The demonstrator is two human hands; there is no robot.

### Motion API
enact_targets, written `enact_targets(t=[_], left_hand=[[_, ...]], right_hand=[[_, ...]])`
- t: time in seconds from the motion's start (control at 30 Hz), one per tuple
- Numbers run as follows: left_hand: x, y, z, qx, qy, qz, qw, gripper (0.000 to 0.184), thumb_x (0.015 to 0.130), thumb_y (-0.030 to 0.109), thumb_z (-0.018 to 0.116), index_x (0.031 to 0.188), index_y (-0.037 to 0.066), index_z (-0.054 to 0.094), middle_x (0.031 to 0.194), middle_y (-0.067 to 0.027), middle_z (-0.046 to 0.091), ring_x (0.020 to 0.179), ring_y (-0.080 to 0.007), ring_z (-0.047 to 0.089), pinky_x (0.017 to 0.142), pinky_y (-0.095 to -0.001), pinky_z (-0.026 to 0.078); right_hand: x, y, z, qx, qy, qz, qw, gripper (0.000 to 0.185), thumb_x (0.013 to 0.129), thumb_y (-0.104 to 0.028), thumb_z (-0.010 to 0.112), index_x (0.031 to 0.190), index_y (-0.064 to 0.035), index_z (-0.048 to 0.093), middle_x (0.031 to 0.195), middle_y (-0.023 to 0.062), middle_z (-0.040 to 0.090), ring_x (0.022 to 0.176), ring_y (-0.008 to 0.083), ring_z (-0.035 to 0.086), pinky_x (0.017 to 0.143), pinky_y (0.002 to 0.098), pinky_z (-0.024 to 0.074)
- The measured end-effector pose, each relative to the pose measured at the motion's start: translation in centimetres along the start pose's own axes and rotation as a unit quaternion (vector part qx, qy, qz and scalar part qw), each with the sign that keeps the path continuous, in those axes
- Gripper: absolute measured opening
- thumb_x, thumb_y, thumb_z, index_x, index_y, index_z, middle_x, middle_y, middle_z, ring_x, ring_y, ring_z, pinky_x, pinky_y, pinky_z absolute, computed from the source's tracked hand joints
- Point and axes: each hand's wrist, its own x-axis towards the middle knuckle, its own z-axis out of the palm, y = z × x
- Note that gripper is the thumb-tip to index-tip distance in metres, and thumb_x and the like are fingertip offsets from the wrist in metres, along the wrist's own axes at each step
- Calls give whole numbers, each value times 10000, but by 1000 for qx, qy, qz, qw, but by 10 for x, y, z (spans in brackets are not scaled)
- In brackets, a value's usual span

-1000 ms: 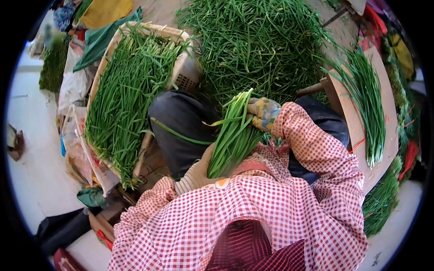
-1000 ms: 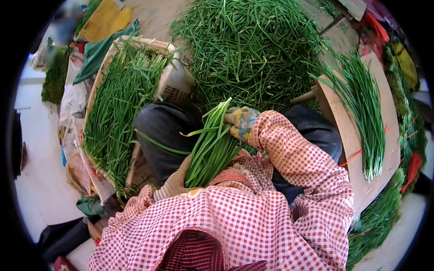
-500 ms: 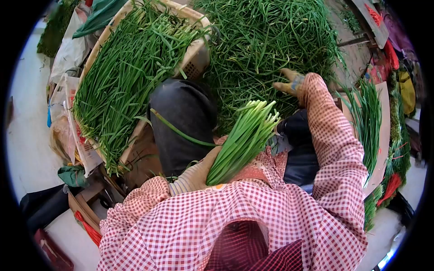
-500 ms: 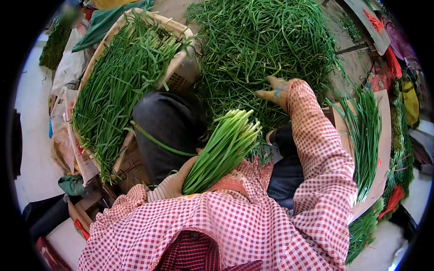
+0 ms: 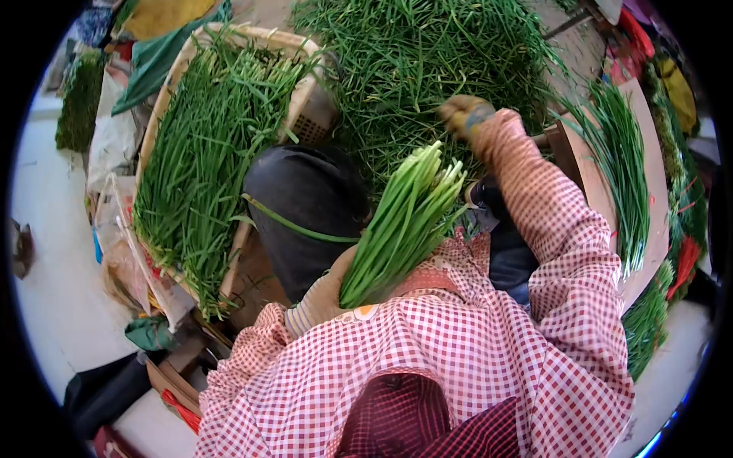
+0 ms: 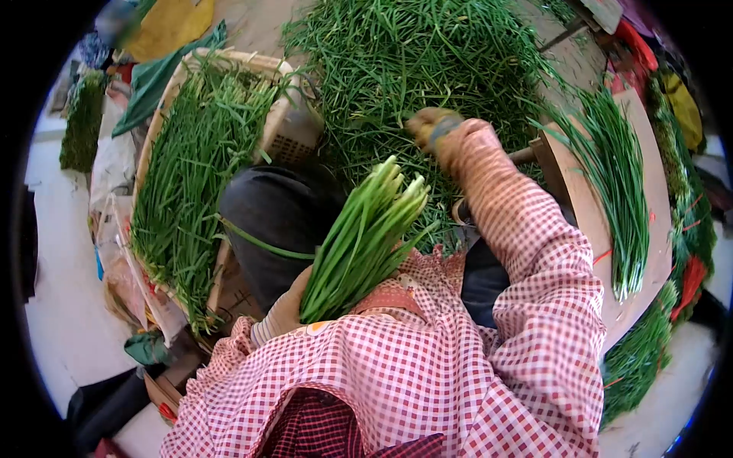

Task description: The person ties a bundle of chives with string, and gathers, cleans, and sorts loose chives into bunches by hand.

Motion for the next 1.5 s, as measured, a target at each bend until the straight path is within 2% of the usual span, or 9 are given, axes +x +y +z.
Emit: enact_targets(t=[0.2, 0.33, 0.57, 0.63, 0.83, 0.93, 1.13, 1.33, 1.5], left_hand=[[-6, 41, -11, 9, -54, -129, 990, 913, 729, 98, 792, 1449, 57, 231, 1438, -107, 366, 1294, -218, 380, 1083, -380, 291], [1, 37, 2, 1, -21, -151, 988, 974, 661, 148, 837, 1437, 39, 258, 1410, -109, 404, 1278, -218, 399, 1071, -383, 302], [1, 30, 4, 2, -13, -161, 987, 948, 660, 160, 812, 1427, 31, 272, 1390, -126, 425, 1257, -244, 431, 1059, -389, 328], [-1, 28, 4, -25, -3, -164, 986, 942, 662, 158, 809, 1426, 30, 273, 1389, -127, 426, 1255, -247, 434, 1058, -390, 331], [-1, 29, -4, -91, 22, -181, 979, 926, 668, 153, 797, 1423, 28, 276, 1385, -132, 429, 1248, -256, 442, 1055, -391, 339], [-11, 24, -9, -115, 43, -172, 977, 914, 671, 143, 786, 1422, 28, 278, 1383, -137, 430, 1245, -261, 447, 1052, -392, 345], [-20, 13, -6, -192, 23, -97, 976, 874, 691, 81, 745, 1424, 25, 273, 1393, -146, 420, 1256, -264, 441, 1058, -394, 342], [-7, 23, 7, -138, 43, -121, 982, 857, 704, 36, 723, 1428, 24, 266, 1408, -141, 405, 1276, -266, 420, 1076, -384, 313], [-11, 28, 7, -137, 45, -142, 979, 859, 706, 36, 728, 1429, 20, 263, 1411, -136, 402, 1282, -262, 412, 1080, -383, 302]], right_hand=[[-12, 34, 15, 400, -162, -39, 901, 278, 921, -279, 574, 1007, -15, 552, 942, 101, 629, 998, 229, 617, 876, 365, 497], [-40, 2, 30, 407, -306, -168, 844, 346, 915, -380, 577, 990, -42, 574, 986, 57, 616, 828, 103, 610, 690, 228, 509], [-34, -13, -48, 93, 19, -160, 983, 262, 955, -274, 505, 1019, -38, 602, 827, 96, 615, 696, 120, 582, 612, 251, 525], [-62, -6, -50, 300, 7, -105, 948, 279, 963, -264, 489, 1095, -40, 593, 847, 109, 603, 713, 106, 587, 611, 243, 538], [-71, 31, -16, -81, -148, -347, 923, 456, 899, -286, 607, 1257, -18, 515, 978, 148, 635, 781, 127, 610, 664, 307, 517], [-57, 37, 1, 206, -228, -325, 895, 395, 890, -257, 620, 1173, 12, 563, 966, 130, 648, 782, 134, 628, 648, 269, 510], [-28, 32, -48, 213, 152, -226, 938, 250, 872, -192, 666, 1012, 12, 633, 829, 61, 647, 595, 84, 514, 538, 233, 453], [-86, -14, -24, 15, -90, -500, 861, 396, 839, -264, 703, 1133, -20, 599, 1032, 126, 614, 904, 224, 586, 750, 364, 490], [-44, -4, -4, -77, 20, -581, 810, 173, 889, -200, 604, 999, -67, 605, 822, 37, 582, 696, 139, 506, 597, 317, 466]])
